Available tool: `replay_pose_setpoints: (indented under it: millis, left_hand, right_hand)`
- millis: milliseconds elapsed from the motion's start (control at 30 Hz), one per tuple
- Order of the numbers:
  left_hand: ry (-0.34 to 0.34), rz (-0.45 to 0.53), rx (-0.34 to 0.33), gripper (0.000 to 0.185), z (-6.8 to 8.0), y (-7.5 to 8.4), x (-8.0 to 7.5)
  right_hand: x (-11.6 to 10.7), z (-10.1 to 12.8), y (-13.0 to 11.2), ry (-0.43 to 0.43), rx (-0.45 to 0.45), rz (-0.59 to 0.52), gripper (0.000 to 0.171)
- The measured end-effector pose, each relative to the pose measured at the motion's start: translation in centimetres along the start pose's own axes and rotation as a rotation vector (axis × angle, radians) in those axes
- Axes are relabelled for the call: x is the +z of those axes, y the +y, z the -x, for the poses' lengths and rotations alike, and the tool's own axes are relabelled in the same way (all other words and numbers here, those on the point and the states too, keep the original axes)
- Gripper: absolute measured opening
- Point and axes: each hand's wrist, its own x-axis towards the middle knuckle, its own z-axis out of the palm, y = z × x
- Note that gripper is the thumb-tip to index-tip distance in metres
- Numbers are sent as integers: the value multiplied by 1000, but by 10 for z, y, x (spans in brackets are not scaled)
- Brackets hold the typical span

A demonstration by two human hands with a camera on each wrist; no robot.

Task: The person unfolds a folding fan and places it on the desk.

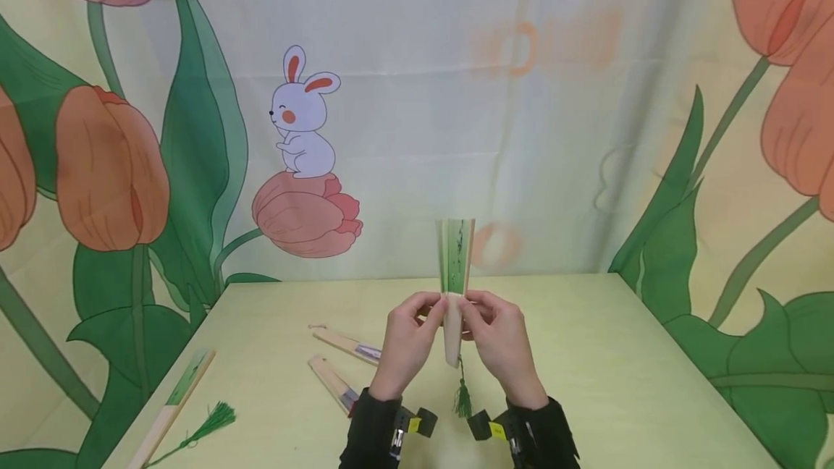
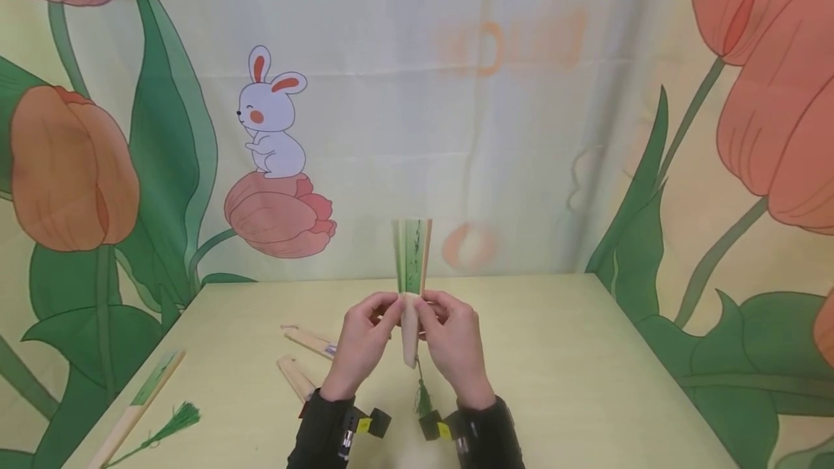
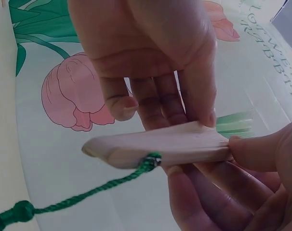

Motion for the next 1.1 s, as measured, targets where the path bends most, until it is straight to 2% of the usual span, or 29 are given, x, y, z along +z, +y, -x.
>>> replay_pose_setpoints:
  millis: [100,267,467,867,1100]
  left_hand:
    - [-2,4,11,19,1,4,-1]
    - [-6,20,8,22,-4,-19,2]
    - [1,30,29,22,-2,-30,-1]
    - [0,57,33,21,-5,-29,-2]
    - [-23,118,34,21,-6,-27,-2]
  right_hand:
    - [1,0,0,8,-5,9,26]
    - [2,-1,3,13,-21,-3,25]
    - [1,1,8,52,-37,-2,27]
    - [2,-4,9,84,-61,-21,25]
    - [0,-4,7,121,-53,-24,24]
